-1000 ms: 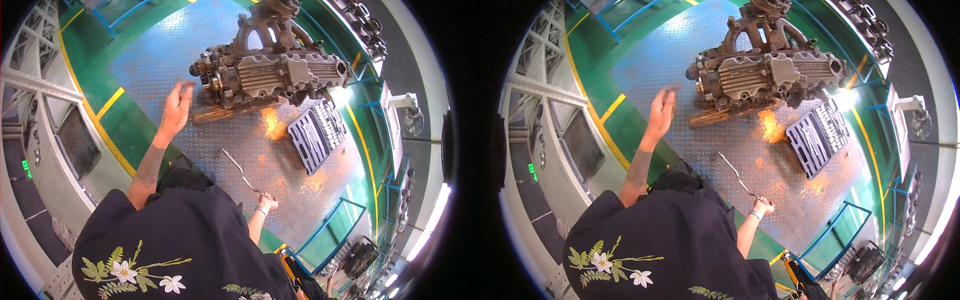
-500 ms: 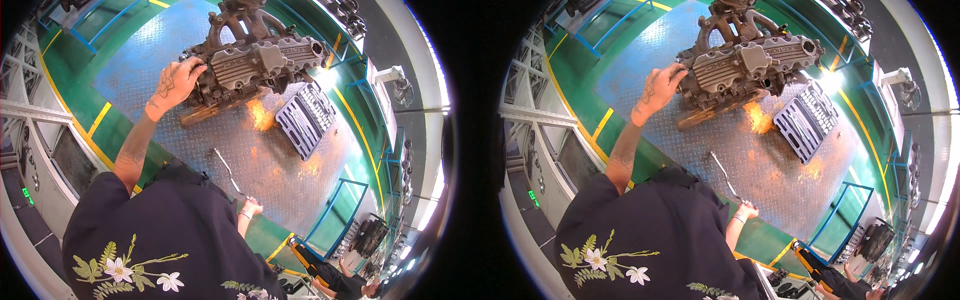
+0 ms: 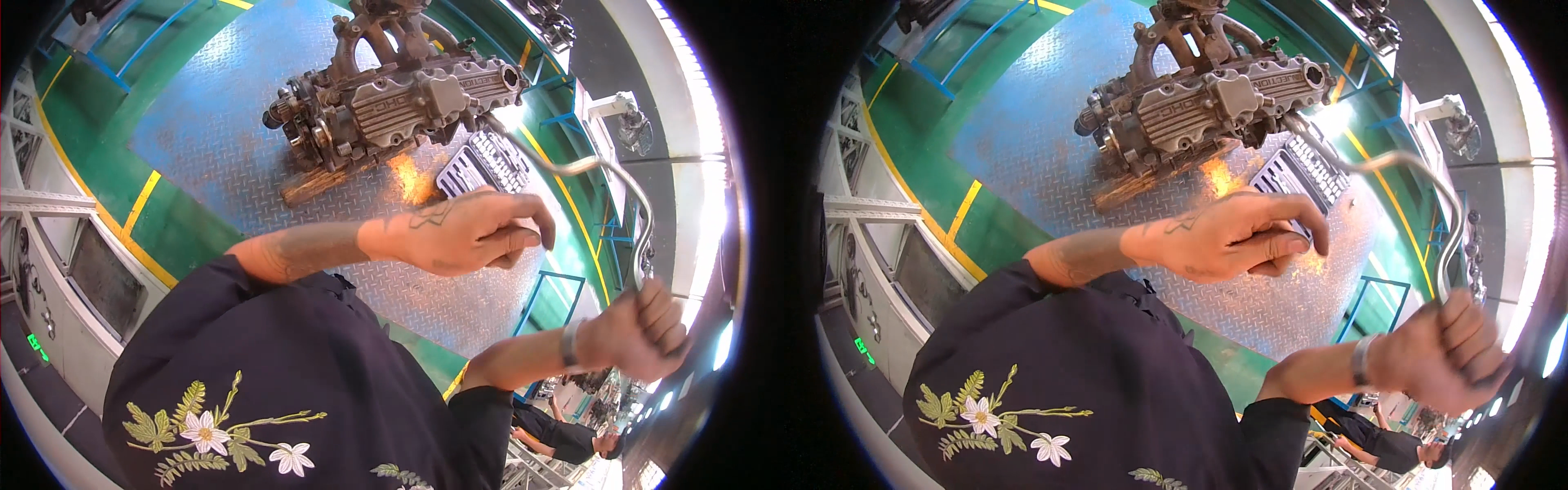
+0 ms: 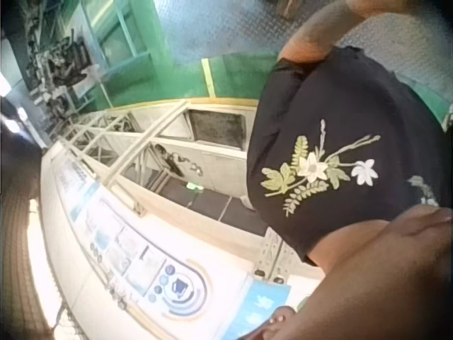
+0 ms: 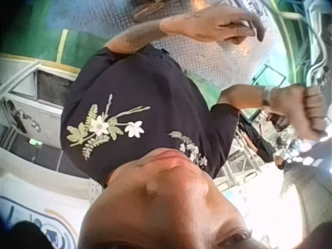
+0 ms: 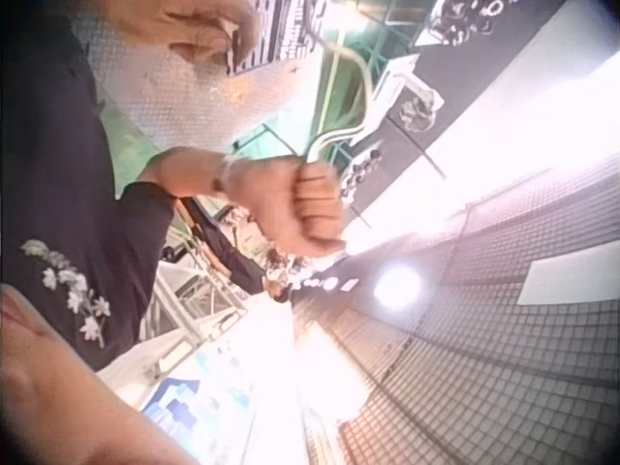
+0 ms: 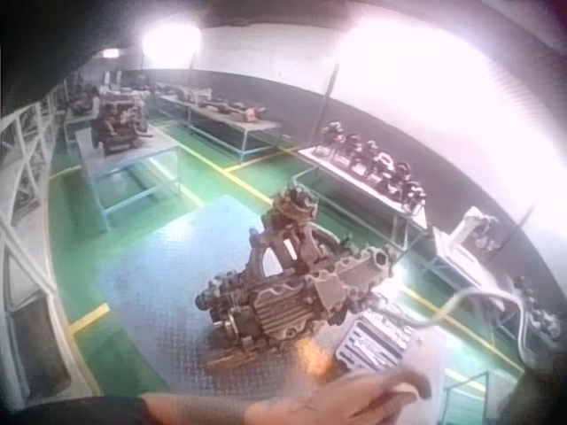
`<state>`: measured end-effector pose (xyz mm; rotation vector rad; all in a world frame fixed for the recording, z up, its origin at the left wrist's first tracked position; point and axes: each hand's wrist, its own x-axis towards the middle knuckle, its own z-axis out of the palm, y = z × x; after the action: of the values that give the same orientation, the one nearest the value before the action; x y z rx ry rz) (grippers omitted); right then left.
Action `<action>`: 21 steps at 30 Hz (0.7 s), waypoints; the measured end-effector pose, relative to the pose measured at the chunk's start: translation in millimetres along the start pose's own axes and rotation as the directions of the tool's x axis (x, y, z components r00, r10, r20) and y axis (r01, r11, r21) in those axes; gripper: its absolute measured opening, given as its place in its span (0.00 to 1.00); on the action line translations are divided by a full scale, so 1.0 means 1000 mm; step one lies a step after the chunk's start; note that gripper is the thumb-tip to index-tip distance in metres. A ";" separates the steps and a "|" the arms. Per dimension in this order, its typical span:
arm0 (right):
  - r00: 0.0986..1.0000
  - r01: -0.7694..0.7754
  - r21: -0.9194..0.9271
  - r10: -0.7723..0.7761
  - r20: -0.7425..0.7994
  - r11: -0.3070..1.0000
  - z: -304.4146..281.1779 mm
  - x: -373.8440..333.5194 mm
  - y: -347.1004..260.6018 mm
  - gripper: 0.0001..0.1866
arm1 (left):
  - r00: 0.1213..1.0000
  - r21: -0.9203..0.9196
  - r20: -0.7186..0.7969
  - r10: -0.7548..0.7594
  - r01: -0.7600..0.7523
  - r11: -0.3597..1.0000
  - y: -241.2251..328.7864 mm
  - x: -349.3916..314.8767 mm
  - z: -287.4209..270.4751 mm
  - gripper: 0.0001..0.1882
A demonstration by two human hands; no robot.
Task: Disassemble components of an internal combustion engine using a socket wrench and manual manipulation.
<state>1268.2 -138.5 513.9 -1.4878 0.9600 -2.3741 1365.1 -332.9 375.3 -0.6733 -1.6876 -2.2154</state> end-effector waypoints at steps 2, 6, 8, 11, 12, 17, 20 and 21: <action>0.998 -0.043 0.034 0.041 0.050 0.999 -0.001 0.035 0.011 0.20 | 0.999 -0.256 -0.017 -0.043 0.037 0.966 -0.010 -0.008 -0.005 0.08; 0.998 -0.056 -0.071 0.057 0.011 0.996 -0.006 0.075 0.036 0.20 | 0.949 -0.206 -0.238 -0.206 0.158 0.966 -0.016 -0.023 -0.056 0.15; 0.933 0.067 -0.327 -0.176 -0.315 0.943 0.031 0.082 0.068 0.19 | 0.919 0.099 -0.386 -0.083 0.131 0.987 -0.005 -0.017 -0.100 0.17; 0.948 -0.020 -0.254 -0.062 -0.312 0.967 0.033 0.092 0.078 0.21 | 0.870 0.593 -0.384 0.308 -0.023 0.805 0.012 0.022 -0.156 0.18; 0.949 -0.018 -0.260 -0.065 -0.307 0.965 0.038 0.096 0.081 0.21 | 0.801 0.762 -0.286 0.527 -0.144 0.632 0.010 0.043 -0.167 0.19; 0.975 -0.104 -0.259 0.046 -0.219 0.960 0.043 0.109 0.095 0.22 | 0.965 0.782 -0.004 0.261 -0.159 0.603 0.034 0.112 -0.173 0.23; 0.980 -0.169 -0.231 0.139 -0.140 0.958 0.043 0.119 0.092 0.23 | 0.967 0.839 0.103 0.235 -0.211 0.501 0.028 0.138 -0.159 0.22; 0.984 -0.150 -0.252 0.119 -0.134 0.956 0.045 0.121 0.092 0.22 | 0.985 0.859 0.029 0.171 -0.112 0.500 0.026 0.144 -0.154 0.22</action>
<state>1232.4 -285.5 560.7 -1.3230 1.4036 -2.3302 1224.6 -479.0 438.5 -0.4168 -2.2664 -0.9770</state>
